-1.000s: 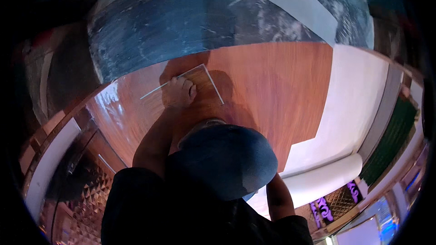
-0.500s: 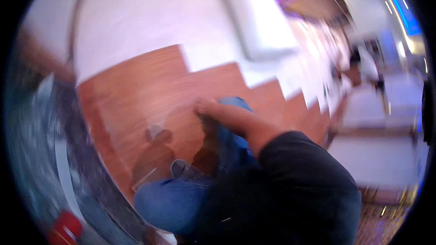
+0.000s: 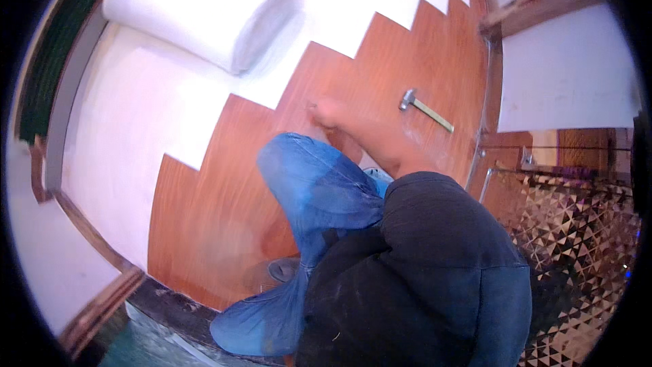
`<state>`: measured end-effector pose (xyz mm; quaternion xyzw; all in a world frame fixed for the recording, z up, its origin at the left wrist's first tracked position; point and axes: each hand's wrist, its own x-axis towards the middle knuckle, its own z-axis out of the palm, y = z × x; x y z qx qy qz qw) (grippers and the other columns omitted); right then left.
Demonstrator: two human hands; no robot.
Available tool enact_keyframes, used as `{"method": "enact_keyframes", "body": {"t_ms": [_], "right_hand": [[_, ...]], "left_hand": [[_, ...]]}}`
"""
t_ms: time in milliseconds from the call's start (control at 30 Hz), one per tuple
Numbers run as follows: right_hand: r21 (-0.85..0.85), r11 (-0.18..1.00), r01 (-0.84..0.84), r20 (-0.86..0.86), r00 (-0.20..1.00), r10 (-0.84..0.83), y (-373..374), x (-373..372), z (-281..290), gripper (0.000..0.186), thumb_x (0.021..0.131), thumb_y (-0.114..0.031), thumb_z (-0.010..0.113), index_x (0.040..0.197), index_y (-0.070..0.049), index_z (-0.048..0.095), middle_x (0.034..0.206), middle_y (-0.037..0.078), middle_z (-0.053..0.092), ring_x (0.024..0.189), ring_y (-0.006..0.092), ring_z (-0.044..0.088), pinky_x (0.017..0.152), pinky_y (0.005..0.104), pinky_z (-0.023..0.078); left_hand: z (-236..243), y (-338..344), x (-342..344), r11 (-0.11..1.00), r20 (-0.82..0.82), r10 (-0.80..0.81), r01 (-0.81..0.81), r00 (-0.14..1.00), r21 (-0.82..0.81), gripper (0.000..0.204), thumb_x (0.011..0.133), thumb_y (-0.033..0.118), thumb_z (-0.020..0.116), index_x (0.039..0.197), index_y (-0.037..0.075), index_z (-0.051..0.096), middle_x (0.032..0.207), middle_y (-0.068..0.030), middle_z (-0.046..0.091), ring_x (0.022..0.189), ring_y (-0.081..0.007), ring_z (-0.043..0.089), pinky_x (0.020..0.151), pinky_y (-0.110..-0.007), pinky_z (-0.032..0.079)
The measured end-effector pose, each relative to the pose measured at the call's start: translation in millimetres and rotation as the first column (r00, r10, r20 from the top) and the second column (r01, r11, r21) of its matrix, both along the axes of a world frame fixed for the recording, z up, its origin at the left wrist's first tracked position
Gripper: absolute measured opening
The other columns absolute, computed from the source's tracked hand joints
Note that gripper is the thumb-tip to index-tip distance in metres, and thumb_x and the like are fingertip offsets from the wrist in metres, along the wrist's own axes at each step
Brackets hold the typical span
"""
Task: The person installs wooden flooring planks on a subfloor, using a hammer to secure them. They then mark a plank with a pencil and cut it to size using a table saw.
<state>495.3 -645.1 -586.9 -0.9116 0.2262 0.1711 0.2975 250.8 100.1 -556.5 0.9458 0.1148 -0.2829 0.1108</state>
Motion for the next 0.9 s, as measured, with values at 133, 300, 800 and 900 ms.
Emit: {"method": "enact_keyframes", "body": {"t_ms": [133,300,800,900], "right_hand": [[-0.274,0.961,0.022,0.006,1.000,-0.021,-103.1,-103.7,-6.7,0.022,0.093,-0.022,0.065,0.097,-0.006,0.079,0.126,0.023,0.070,0.123,0.0397,0.066,0.101,0.0528,0.054],[-0.549,0.777,0.308,-0.014,0.926,-0.377,-251.6,-259.4,-32.7,0.047,0.093,-0.024,0.070,0.137,-0.008,0.061,0.138,0.019,0.063,0.133,0.0414,0.057,0.111,0.0516,0.048],[-0.069,0.992,-0.105,-0.347,0.935,0.075,-353.9,-262.1,-25.2,0.067,0.096,-0.034,0.074,0.148,-0.001,0.049,0.146,0.027,0.057,0.136,0.0437,0.057,0.114,0.0503,0.048],[-0.058,0.991,-0.124,-0.311,0.945,0.100,-365.2,-272.3,-24.5,0.065,0.097,-0.033,0.072,0.147,0.002,0.048,0.144,0.029,0.058,0.135,0.0445,0.056,0.114,0.0502,0.047]], "left_hand": [[73.2,8.2,26.5,0.991,-0.110,-0.128,0.130,0.986,0.011,0.034,0.108,0.034,0.058,0.104,0.002,0.066,0.104,-0.0190,0.066,0.094,-0.0344,0.063,0.087,-0.049,0.050],[175.9,53.5,153.8,0.926,0.086,-0.377,0.377,0.922,0.021,0.036,0.110,0.036,0.057,0.104,0.001,0.065,0.104,-0.0195,0.066,0.093,-0.0338,0.063,0.085,-0.049,0.050],[116.5,-669.6,442.4,0.550,0.203,-0.789,0.813,0.580,-0.190,0.037,0.101,0.024,0.065,0.132,0.004,0.070,0.135,-0.0200,0.069,0.127,-0.0388,0.064,0.111,-0.044,0.049],[46.6,-776.7,421.3,0.436,0.163,-0.871,0.882,0.464,-0.182,0.035,0.100,0.026,0.067,0.130,0.007,0.069,0.133,-0.0164,0.069,0.125,-0.0377,0.064,0.109,-0.046,0.051]]}}
